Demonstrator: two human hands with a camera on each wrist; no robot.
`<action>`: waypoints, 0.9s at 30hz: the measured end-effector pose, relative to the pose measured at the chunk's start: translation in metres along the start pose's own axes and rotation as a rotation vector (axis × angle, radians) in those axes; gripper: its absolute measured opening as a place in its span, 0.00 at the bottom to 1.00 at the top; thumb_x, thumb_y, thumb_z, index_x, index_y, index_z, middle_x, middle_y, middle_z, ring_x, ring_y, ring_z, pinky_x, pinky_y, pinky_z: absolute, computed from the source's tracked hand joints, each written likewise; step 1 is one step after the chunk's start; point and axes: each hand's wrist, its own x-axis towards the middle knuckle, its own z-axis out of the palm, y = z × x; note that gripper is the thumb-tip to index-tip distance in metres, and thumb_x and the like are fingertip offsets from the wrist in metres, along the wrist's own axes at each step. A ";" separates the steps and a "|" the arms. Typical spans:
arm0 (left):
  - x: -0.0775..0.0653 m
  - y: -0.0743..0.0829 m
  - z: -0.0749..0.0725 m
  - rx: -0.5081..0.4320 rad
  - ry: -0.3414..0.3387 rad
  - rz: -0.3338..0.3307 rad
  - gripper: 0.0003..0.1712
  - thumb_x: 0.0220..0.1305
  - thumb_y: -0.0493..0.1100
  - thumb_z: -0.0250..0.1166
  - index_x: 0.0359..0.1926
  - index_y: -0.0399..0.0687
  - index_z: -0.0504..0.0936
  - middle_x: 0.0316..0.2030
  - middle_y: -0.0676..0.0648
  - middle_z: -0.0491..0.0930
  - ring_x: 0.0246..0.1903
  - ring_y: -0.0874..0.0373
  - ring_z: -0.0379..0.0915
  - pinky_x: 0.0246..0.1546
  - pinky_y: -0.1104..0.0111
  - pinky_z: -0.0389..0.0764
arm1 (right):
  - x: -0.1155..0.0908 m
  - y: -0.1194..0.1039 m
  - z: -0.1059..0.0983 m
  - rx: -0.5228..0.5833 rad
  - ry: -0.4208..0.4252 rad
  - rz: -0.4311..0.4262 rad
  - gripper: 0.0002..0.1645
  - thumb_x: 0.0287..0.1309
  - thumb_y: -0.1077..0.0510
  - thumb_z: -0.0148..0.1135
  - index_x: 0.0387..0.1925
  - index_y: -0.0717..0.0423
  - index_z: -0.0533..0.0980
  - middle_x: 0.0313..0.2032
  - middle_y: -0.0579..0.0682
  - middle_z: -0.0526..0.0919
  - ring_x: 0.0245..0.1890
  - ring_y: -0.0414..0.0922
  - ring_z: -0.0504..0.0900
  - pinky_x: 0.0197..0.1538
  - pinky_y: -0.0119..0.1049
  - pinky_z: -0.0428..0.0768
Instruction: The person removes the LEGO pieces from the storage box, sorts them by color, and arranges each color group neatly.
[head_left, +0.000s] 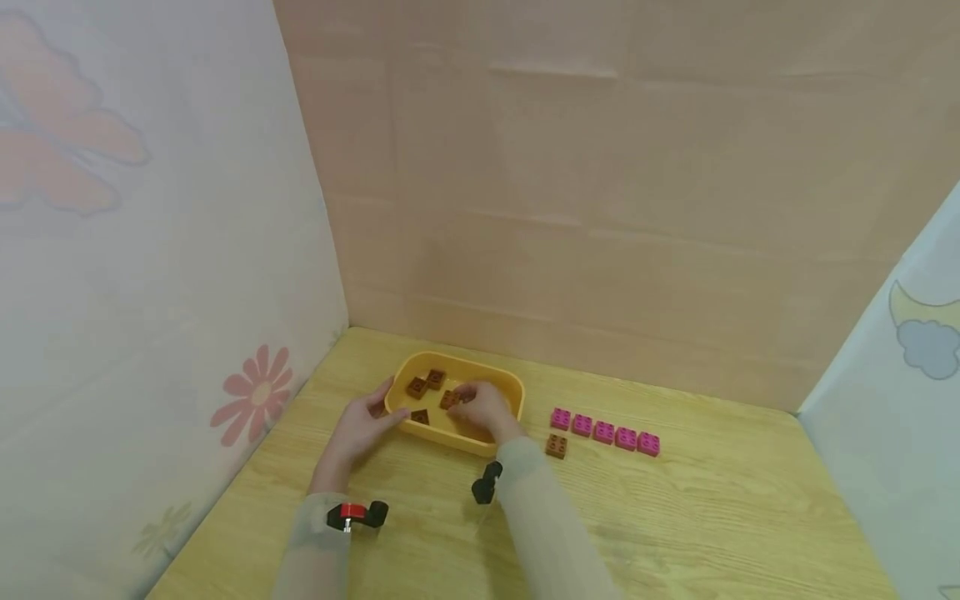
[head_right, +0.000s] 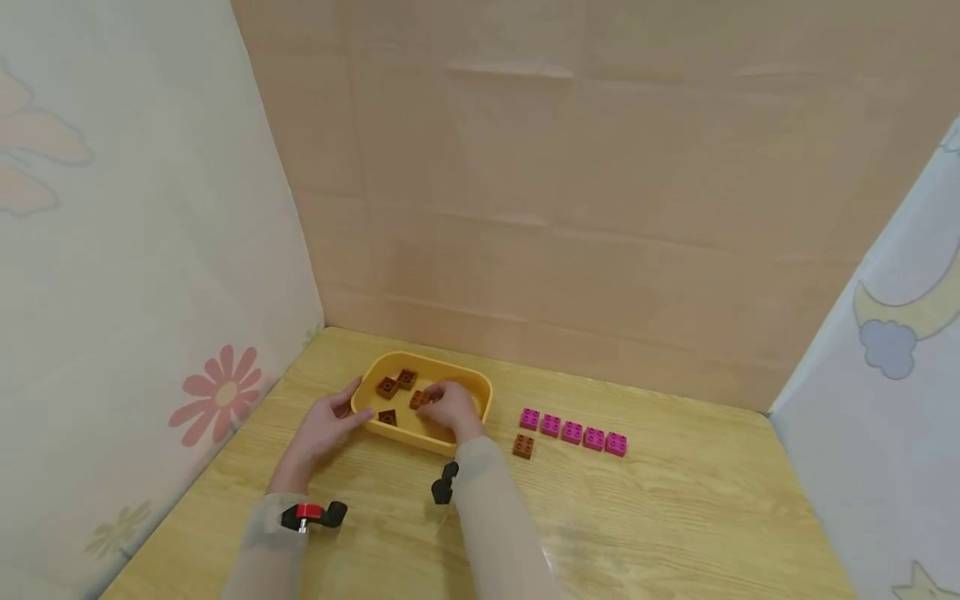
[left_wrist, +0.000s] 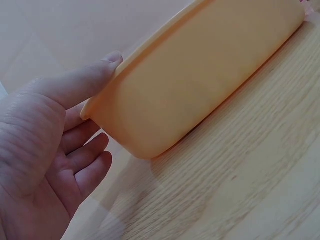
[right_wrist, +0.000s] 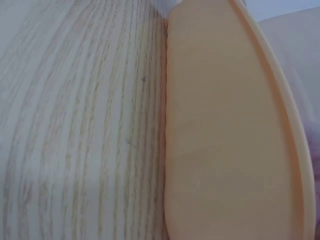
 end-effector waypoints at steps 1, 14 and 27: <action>0.000 0.000 0.000 0.000 -0.001 0.000 0.47 0.71 0.43 0.75 0.81 0.37 0.61 0.80 0.40 0.59 0.74 0.42 0.65 0.69 0.63 0.72 | 0.001 0.000 0.000 -0.002 0.000 0.001 0.23 0.65 0.57 0.77 0.59 0.57 0.84 0.55 0.53 0.86 0.54 0.52 0.83 0.60 0.50 0.84; 0.002 -0.001 0.001 0.029 -0.001 -0.010 0.47 0.71 0.45 0.75 0.81 0.37 0.61 0.80 0.40 0.60 0.75 0.41 0.65 0.70 0.59 0.72 | 0.002 0.001 -0.008 -0.002 -0.029 -0.010 0.24 0.65 0.58 0.77 0.60 0.61 0.83 0.53 0.56 0.86 0.49 0.51 0.84 0.54 0.48 0.86; -0.001 0.001 -0.001 0.028 0.002 -0.009 0.48 0.70 0.46 0.76 0.81 0.36 0.61 0.80 0.40 0.60 0.74 0.42 0.66 0.68 0.61 0.73 | 0.001 0.001 -0.015 -0.043 -0.028 -0.090 0.23 0.64 0.59 0.76 0.59 0.62 0.84 0.52 0.56 0.88 0.54 0.54 0.84 0.60 0.51 0.84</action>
